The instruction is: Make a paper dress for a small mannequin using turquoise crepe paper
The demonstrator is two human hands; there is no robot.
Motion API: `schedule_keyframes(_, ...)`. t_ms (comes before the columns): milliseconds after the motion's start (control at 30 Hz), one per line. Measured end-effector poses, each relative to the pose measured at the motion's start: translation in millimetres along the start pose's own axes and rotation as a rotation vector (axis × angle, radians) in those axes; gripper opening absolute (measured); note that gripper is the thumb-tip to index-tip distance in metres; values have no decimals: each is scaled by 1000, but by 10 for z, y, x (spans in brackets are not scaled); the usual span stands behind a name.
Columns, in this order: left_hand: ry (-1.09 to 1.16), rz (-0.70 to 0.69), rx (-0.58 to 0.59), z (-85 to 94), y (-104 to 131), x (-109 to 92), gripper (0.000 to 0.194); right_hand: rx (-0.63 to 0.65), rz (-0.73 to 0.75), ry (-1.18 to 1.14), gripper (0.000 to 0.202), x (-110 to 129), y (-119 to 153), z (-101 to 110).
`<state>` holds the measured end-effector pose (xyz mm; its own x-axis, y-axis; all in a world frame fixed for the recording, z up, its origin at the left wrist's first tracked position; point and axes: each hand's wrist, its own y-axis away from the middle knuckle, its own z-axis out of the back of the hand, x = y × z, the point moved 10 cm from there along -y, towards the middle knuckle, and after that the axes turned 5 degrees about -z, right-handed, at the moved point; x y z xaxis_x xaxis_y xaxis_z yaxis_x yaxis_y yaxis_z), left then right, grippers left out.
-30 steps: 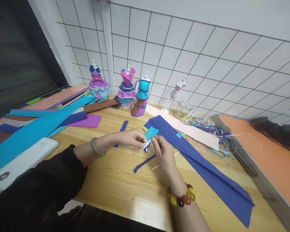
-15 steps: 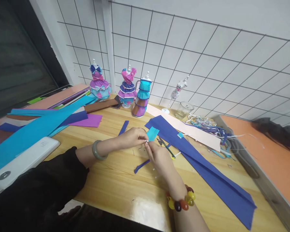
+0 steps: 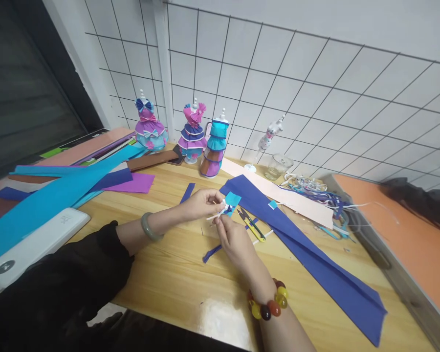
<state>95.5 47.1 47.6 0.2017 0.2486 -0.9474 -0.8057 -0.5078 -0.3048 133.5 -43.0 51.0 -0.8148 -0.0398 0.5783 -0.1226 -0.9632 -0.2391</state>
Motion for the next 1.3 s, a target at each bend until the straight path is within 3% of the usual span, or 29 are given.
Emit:
schedule_keyframes(100, -99, 14, -10, 27, 31, 25, 9, 8, 2, 24, 34, -11, 8, 50)
schedule_keyframes(233, -99, 54, 213, -121, 51, 56, 9, -75, -32, 27, 36, -196, -17, 259)
schedule_keyframes(333, 77, 82, 327, -216, 63, 18, 20, -133, -51, 1, 40, -288, -30, 337)
schedule_keyframes(467, 277, 83, 210, -168, 20, -17, 32, -128, -37, -30, 41, -204, -29, 228)
schedule_keyframes(700, 136, 47, -38, -27, 0, 121, 21, -32, -18, -16, 31, 24, 11, 69)
schedule_keyframes(800, 59, 57, 0, -11, 19, 135, 10, -35, -28, -4, 28, -19, 13, 164)
schedule_keyframes(933, 85, 108, 267, -208, 75, 117, 13, -114, -71, -21, 33, -184, -6, 341)
schedule_keyframes(1000, 193, 109, 341, -288, 94, 63, 19, -139, -81, -47, 35, -239, -14, 358)
schedule_keyframes(1133, 357, 59, 210, -239, 42, -33, 30, -131, -68, -94, 38, -219, -25, 222)
schedule_keyframes(1300, 333, 42, 28, -139, 10, 13, 34, -112, -84, -104, 35, -96, 1, 84)
